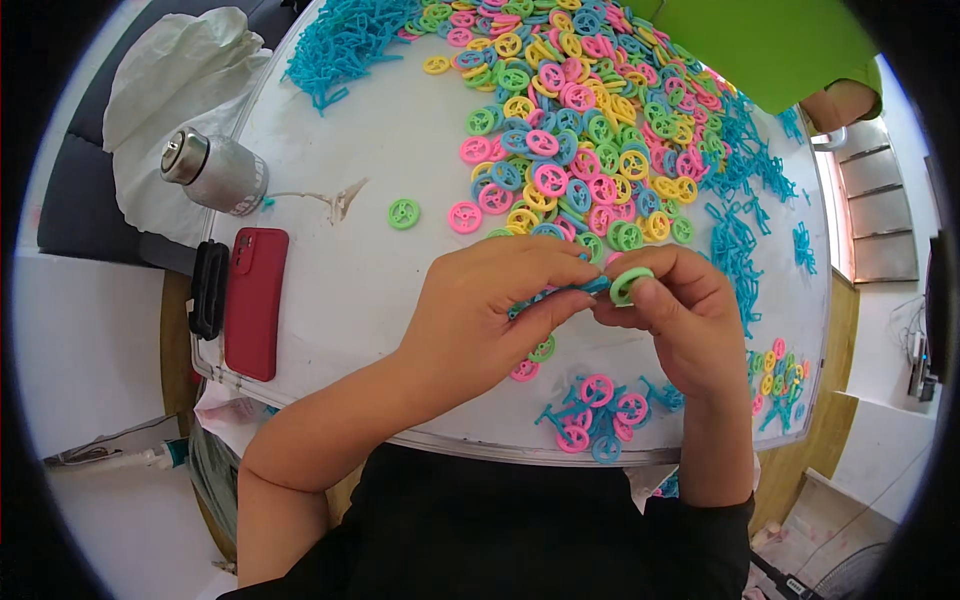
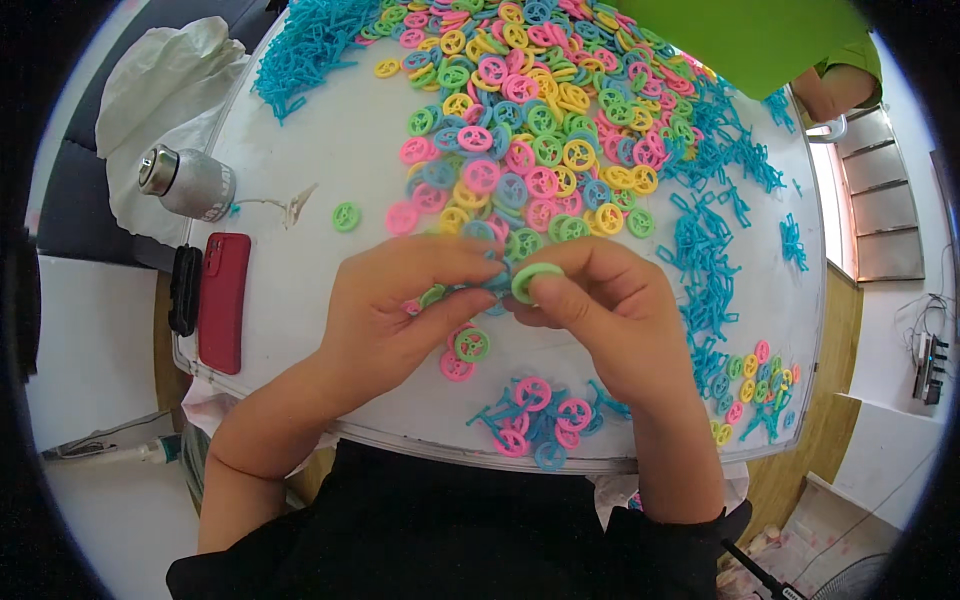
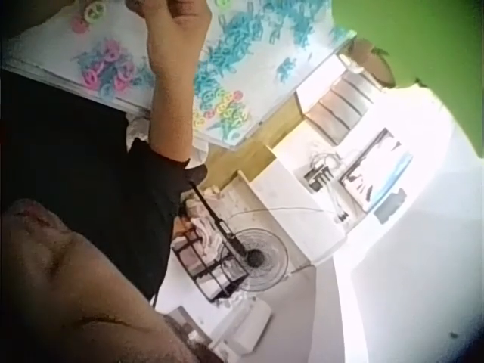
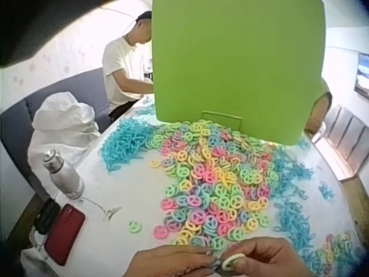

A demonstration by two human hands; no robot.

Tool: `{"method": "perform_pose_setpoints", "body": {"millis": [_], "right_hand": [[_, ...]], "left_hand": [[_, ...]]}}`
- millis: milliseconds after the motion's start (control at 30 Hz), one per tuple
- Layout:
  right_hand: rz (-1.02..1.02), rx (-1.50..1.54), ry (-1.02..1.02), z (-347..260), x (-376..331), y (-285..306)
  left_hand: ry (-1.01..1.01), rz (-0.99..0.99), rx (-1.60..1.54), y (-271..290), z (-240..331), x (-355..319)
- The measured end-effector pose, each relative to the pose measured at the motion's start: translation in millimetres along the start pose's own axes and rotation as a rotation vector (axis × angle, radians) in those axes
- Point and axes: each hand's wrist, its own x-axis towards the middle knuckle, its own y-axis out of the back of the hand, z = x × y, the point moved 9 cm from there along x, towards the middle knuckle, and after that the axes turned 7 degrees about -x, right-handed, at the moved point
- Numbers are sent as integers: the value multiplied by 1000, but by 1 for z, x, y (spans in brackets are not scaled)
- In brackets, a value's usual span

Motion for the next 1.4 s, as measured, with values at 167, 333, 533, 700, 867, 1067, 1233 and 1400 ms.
{"method": "perform_pose_setpoints", "body": {"millis": [167, 333, 533, 700, 867, 1067, 1233, 1400], "right_hand": [[56, 70, -115, 12, 1, -1], [122, 401, -38, 17, -2, -17], [120, 440, -53, 22, -2, -19], [219, 98, 68, 1, -2, -6], [85, -234, 200, -17, -8, -14], [107, -557, 206, -24, -12, -9], [102, -563, 278, -36, -15, -16], [122, 26, -88, 1, -9, -5]], "left_hand": [[50, 22, -60, -2, -4, -5], [18, 113, -68, 0, -2, -10], [-252, 113, 225, -2, 30, -11], [-292, 85, 294, -3, 32, -8], [-138, 66, 238, 6, 21, -6], [-51, 57, 152, 7, 17, -5], [-37, 60, 281, 3, 17, -12], [-265, 36, 244, 2, 37, 0]]}}
